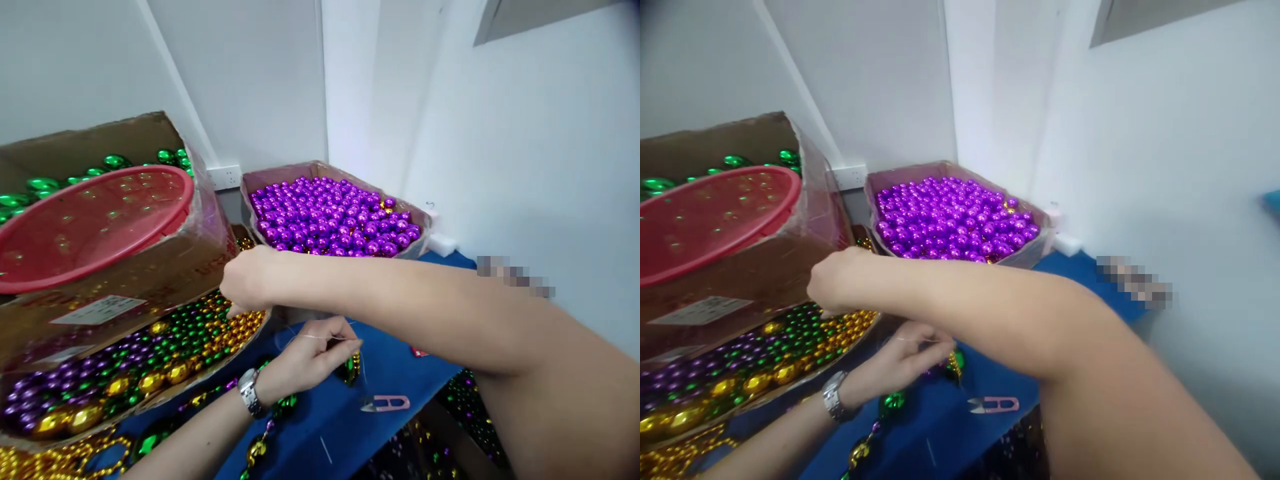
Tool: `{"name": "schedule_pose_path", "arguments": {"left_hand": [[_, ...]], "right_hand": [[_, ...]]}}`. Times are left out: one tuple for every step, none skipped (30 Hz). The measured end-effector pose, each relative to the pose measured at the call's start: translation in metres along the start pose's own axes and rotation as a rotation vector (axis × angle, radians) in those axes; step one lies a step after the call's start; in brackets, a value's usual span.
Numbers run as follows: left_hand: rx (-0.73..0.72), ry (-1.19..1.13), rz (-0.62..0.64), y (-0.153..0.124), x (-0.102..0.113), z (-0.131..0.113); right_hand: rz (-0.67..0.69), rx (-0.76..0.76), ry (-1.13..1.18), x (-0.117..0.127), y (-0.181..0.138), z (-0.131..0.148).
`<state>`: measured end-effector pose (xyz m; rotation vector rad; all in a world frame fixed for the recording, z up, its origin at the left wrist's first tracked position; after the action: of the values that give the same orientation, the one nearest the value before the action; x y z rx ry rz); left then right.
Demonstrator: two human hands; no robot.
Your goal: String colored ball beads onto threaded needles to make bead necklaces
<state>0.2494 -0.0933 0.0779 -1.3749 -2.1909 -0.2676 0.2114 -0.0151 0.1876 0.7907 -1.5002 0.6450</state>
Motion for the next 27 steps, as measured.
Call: {"name": "schedule_pose_path", "arguments": {"left_hand": [[0.018, -0.037, -0.027, -0.001, 0.003, 0.003], [0.036, -0.082, -0.061, -0.002, 0.006, 0.005], [0.048, -0.130, -0.099, -0.003, 0.010, 0.009], [0.056, -0.174, -0.138, -0.004, 0.014, 0.011], [0.060, -0.212, -0.174, -0.006, 0.017, 0.014], [0.062, -0.244, -0.205, -0.008, 0.021, 0.016], [0.066, -0.267, -0.228, -0.009, 0.023, 0.018], [0.073, -0.284, -0.247, -0.010, 0.026, 0.019], [0.086, -0.295, -0.260, -0.011, 0.028, 0.020], [0.101, -0.302, -0.269, -0.012, 0.030, 0.020], [0.114, -0.304, -0.275, -0.012, 0.031, 0.020], [0.126, -0.304, -0.280, -0.012, 0.033, 0.020], [0.138, -0.304, -0.282, -0.012, 0.034, 0.020], [0.152, -0.308, -0.278, -0.012, 0.034, 0.021], [0.172, -0.321, -0.267, -0.011, 0.035, 0.023], [0.200, -0.346, -0.245, -0.011, 0.034, 0.025], [0.228, -0.385, -0.215, -0.010, 0.033, 0.028], [0.253, -0.437, -0.181, -0.010, 0.032, 0.031], [0.271, -0.491, -0.152, -0.010, 0.031, 0.034], [0.281, -0.539, -0.133, -0.010, 0.030, 0.036], [0.282, -0.568, -0.126, -0.011, 0.031, 0.038], [0.276, -0.570, -0.134, -0.012, 0.032, 0.039], [0.259, -0.540, -0.153, -0.013, 0.034, 0.038], [0.231, -0.478, -0.178, -0.015, 0.036, 0.037], [0.187, -0.392, -0.209, -0.017, 0.038, 0.033], [0.124, -0.291, -0.240, -0.019, 0.040, 0.028], [0.043, -0.189, -0.270, -0.021, 0.042, 0.022]], "right_hand": [[-0.022, -0.028, -0.017, 0.003, -0.015, -0.001], [-0.060, -0.056, -0.039, 0.006, -0.033, -0.001], [-0.170, -0.103, -0.064, 0.011, -0.054, 0.000], [-0.262, -0.155, -0.056, 0.011, -0.077, 0.001], [-0.332, -0.216, 0.008, 0.005, -0.100, 0.003], [-0.397, -0.247, 0.103, -0.005, -0.121, 0.006], [-0.451, -0.293, 0.210, -0.019, -0.140, 0.009], [-0.480, -0.347, 0.320, -0.037, -0.156, 0.012], [-0.484, -0.404, 0.432, -0.056, -0.167, 0.014], [-0.492, -0.448, 0.532, -0.074, -0.175, 0.017], [-0.506, -0.469, 0.593, -0.088, -0.180, 0.021], [-0.525, -0.482, 0.615, -0.098, -0.182, 0.024], [-0.544, -0.488, 0.617, -0.103, -0.182, 0.026], [-0.563, -0.492, 0.605, -0.105, -0.182, 0.027], [-0.580, -0.498, 0.582, -0.105, -0.182, 0.028], [-0.590, -0.504, 0.558, -0.102, -0.182, 0.029], [-0.589, -0.501, 0.533, -0.099, -0.182, 0.031], [-0.575, -0.486, 0.500, -0.096, -0.182, 0.034], [-0.549, -0.457, 0.455, -0.094, -0.180, 0.038], [-0.509, -0.422, 0.405, -0.092, -0.179, 0.043], [-0.462, -0.387, 0.359, -0.092, -0.177, 0.049], [-0.419, -0.354, 0.335, -0.093, -0.176, 0.053], [-0.396, -0.338, 0.339, -0.094, -0.175, 0.056], [-0.408, -0.347, 0.371, -0.094, -0.176, 0.055], [-0.460, -0.382, 0.426, -0.093, -0.178, 0.051], [-0.541, -0.438, 0.496, -0.093, -0.181, 0.045], [-0.629, -0.502, 0.582, -0.094, -0.183, 0.037]]}}
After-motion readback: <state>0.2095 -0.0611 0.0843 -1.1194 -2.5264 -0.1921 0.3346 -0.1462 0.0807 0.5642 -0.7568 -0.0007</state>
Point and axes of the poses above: each hand's wrist, its own y-axis towards the middle knuckle, its own x-axis out of the back of the hand, z = x × y, the point moved 6 cm from there along y, towards the middle knuckle, and after that the axes turned 13 degrees about x, right-handed, at the moved point
